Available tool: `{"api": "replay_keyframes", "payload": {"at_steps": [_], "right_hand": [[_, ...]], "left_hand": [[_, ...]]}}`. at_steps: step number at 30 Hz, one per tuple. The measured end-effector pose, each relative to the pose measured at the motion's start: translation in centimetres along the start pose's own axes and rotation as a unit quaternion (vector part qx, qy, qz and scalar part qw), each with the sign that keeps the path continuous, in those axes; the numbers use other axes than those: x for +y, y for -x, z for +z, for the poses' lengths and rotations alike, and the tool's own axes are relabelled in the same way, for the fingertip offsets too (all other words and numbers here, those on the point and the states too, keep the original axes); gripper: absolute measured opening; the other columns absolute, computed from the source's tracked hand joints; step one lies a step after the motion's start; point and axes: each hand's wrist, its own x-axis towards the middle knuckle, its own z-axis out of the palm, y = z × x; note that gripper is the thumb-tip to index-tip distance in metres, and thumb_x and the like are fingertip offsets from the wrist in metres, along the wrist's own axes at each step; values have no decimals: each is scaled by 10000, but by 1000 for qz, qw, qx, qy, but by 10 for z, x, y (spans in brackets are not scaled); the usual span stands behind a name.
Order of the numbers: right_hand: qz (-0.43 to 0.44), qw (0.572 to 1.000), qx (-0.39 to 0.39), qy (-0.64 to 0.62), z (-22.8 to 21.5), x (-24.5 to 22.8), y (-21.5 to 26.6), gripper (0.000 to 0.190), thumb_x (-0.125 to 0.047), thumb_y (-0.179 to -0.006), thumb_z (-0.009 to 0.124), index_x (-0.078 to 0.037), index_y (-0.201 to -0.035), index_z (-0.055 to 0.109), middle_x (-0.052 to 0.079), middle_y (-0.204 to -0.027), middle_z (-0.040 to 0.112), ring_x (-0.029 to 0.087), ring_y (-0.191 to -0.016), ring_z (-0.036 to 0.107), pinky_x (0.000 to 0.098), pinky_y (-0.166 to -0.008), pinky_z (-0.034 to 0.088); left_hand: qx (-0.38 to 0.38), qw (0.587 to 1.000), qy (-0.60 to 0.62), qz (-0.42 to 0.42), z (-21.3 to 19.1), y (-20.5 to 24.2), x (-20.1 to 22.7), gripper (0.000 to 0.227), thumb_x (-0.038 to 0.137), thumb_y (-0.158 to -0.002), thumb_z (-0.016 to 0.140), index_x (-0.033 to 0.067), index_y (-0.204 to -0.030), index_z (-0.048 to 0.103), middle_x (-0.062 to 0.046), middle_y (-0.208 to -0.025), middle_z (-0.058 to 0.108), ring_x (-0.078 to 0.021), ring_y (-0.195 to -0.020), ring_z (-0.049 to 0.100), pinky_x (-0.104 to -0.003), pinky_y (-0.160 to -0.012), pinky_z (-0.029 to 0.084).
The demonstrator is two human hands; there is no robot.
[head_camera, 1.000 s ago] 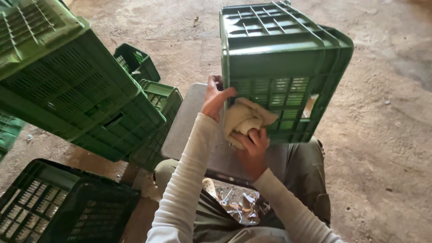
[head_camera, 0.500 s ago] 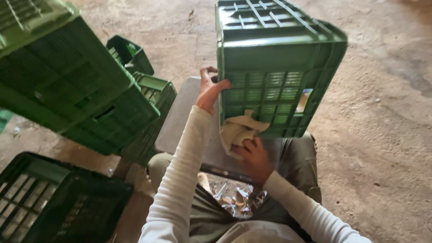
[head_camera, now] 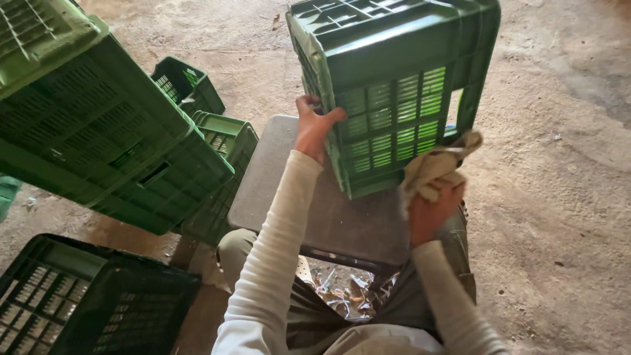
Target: The person wipes the surfaces of green plastic crates using a cloth. They rotate and reposition each crate to clean multiple sides, then place the cleaned crate aside and pick up another from a nearby stack.
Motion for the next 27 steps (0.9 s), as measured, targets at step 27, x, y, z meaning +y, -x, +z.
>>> {"api": "replay_keyframes", "payload": {"at_steps": [27], "right_hand": [[-116, 980, 138, -88, -19, -60, -125, 220, 13, -979, 761, -81, -1132, 633, 85, -1205, 527, 232, -1163, 565, 400, -984, 508]], "left_hand": [[-85, 992, -19, 90, -30, 41, -39, 639, 78, -725, 757, 74, -1224, 359, -102, -1113, 572, -198, -1076, 586, -348, -952, 508]]}}
